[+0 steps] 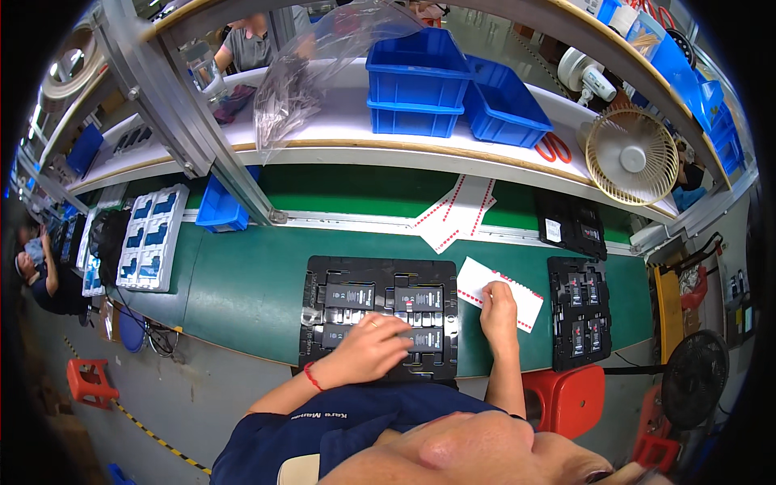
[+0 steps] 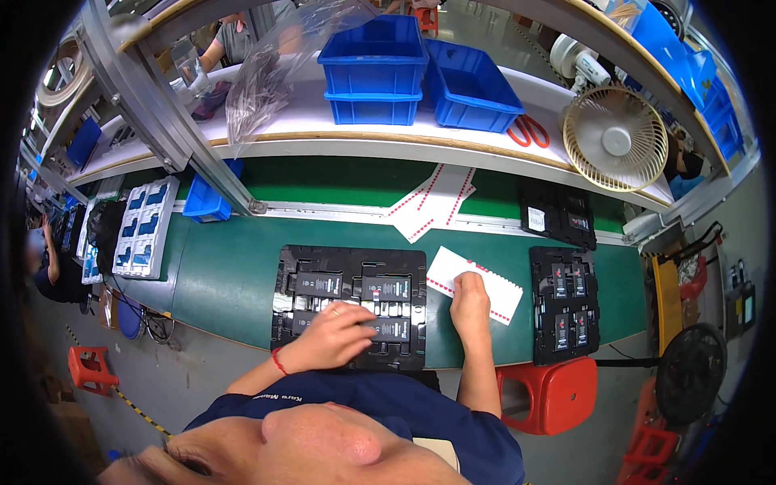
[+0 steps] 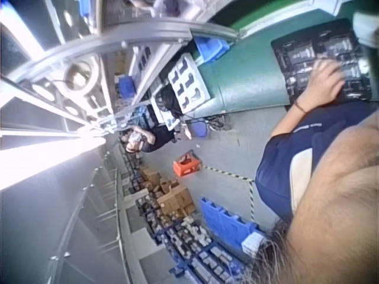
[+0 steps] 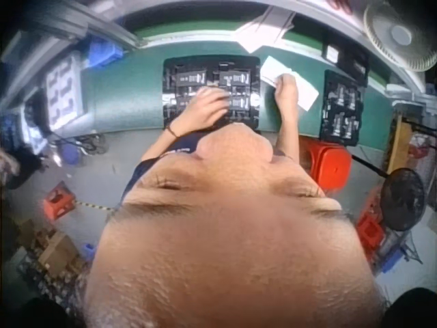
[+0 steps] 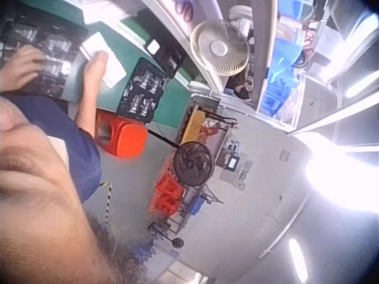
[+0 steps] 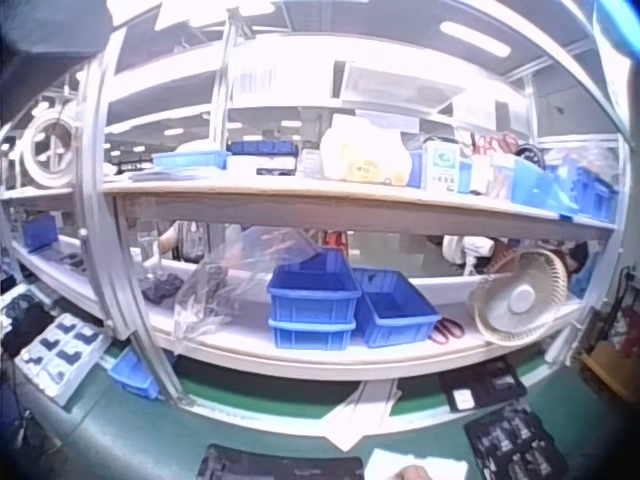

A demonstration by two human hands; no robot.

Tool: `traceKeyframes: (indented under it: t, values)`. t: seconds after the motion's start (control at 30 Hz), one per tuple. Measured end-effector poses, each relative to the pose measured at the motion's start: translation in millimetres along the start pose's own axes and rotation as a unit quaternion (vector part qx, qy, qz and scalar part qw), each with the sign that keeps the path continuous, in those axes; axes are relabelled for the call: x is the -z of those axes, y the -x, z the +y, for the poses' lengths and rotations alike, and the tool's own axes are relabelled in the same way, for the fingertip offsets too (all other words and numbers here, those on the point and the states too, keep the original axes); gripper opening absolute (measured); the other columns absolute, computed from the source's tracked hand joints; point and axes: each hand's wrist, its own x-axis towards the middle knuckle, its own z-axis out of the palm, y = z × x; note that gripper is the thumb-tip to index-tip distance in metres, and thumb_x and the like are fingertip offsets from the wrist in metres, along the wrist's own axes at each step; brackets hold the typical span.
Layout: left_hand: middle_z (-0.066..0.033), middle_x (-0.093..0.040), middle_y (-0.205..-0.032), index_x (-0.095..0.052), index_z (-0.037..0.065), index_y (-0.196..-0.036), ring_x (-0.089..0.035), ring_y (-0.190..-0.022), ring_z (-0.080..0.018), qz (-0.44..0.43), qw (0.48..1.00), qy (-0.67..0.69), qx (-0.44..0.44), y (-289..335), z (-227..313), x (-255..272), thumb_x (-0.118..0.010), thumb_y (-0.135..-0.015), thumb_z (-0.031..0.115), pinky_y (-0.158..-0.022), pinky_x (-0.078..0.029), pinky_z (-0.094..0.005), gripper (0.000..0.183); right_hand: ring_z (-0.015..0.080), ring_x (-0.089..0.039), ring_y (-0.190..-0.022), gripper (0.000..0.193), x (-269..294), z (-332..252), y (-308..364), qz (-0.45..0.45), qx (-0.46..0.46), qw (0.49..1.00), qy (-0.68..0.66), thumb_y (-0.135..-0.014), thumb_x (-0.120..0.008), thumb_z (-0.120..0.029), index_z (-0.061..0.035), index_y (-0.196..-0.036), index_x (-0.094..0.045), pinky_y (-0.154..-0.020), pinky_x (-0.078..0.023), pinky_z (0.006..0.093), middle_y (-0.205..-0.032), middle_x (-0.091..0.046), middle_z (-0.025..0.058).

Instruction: The recorder is labeling and assembling small electronic components on a factory workbench.

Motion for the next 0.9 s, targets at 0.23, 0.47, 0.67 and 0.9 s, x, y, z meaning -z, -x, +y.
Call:
traceKeyframes:
  t: [0.23,0.47,0.67,0.9]
  values:
    - [-0.0102,-0.064,-0.116,-0.071,0.005,-0.097,-0.058,-0.112,-0.0282,-0.017,1.0,-0.013,0.022,9,-8,-12,-0.074,-0.082,0.013,-0.1,-0.043,-0.0431,0.017,0.0303,-0.066,-0.078,0.011,34,-44,17,0.039,0.044,0.991,-0.118,-0.08,-0.064,0.008,0.0008,-0.088,-0.062,-0.07,-0.053,0.0352,-0.088,-0.065,0.0154]
    - [-0.0101,-0.063,-0.115,-0.069,0.004,-0.094,-0.056,-0.115,-0.0274,-0.007,0.999,-0.018,0.028,12,-5,-16,-0.072,-0.082,0.014,-0.103,-0.04,-0.0457,0.015,0.0272,-0.06,-0.071,0.041,30,-78,26,-0.12,0.304,0.941,-0.093,-0.079,-0.066,0.002,-0.0065,-0.119,-0.062,-0.064,-0.048,0.0385,-0.084,-0.062,0.009]
    - [-0.0105,-0.064,-0.116,-0.069,0.003,-0.101,-0.058,-0.113,-0.0283,0.009,0.999,-0.034,0.031,12,-4,-19,-0.073,-0.082,0.011,-0.102,-0.041,-0.0457,0.022,0.0238,-0.061,-0.078,0.056,30,-82,19,-0.202,0.41,0.888,-0.044,-0.076,-0.069,-0.004,-0.0137,-0.13,-0.06,-0.068,-0.048,0.0349,-0.099,-0.062,0.0081]
    - [-0.0108,-0.064,-0.115,-0.068,0.002,-0.105,-0.058,-0.112,-0.0289,0.021,0.998,-0.035,0.044,14,-5,-24,-0.073,-0.082,0.011,-0.103,-0.041,-0.0468,0.026,0.0281,-0.061,-0.08,0.069,37,-88,4,-0.286,0.414,0.864,0.011,-0.077,-0.068,-0.007,-0.021,-0.142,-0.051,-0.072,-0.051,0.0382,-0.108,-0.06,0.0108]
